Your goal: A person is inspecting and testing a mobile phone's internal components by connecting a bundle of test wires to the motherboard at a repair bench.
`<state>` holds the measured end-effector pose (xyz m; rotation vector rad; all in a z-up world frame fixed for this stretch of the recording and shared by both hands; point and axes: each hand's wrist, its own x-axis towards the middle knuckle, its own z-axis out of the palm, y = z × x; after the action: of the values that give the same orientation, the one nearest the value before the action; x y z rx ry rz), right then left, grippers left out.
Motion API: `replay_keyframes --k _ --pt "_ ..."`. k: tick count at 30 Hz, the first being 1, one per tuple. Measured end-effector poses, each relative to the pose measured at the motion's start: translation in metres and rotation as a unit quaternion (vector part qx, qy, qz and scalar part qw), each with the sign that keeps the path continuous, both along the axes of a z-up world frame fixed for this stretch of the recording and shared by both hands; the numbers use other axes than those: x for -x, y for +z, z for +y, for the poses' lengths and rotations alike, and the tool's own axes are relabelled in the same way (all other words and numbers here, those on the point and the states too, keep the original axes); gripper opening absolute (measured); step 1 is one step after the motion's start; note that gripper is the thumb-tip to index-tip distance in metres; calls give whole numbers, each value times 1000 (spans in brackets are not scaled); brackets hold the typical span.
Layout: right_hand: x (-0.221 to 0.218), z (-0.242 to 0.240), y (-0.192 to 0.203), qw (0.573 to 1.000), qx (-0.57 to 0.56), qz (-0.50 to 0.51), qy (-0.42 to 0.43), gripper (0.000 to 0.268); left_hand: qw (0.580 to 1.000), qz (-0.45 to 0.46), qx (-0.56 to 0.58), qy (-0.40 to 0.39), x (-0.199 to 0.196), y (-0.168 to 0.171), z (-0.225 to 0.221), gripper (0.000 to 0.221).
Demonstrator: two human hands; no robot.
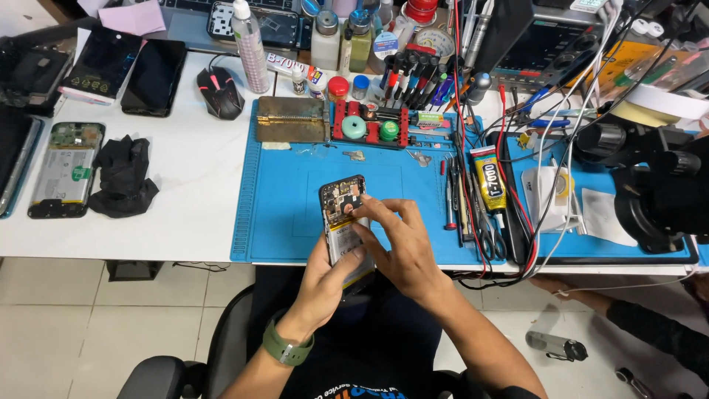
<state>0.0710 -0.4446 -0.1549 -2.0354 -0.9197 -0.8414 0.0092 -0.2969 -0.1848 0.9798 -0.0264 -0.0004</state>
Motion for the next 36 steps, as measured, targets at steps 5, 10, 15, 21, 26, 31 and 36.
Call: replay_keyframes --k 5,10,15,21,26,31,36 --pt "-17 -42 20 945 -24 264 192 39 998 40 1 -42 2 5 -23 65" --pt "-9 -54 7 993 23 84 80 45 996 73 49 -24 -1 8 -43 60" --pt "-10 -63 -3 995 85 -33 30 43 991 116 61 1 -2 8 -51 65" --pt "-14 -57 0 997 60 -13 50 29 990 133 49 4 0 15 -47 76" --pt "-6 -43 7 997 -15 41 61 57 990 123 64 -11 -3 25 -35 71" --pt "-6 -32 15 904 -207 354 120 71 988 110 102 -41 -6 42 -26 77" --pt "-8 -21 11 789 -297 510 169 65 988 136 66 -21 -3 29 -16 69"
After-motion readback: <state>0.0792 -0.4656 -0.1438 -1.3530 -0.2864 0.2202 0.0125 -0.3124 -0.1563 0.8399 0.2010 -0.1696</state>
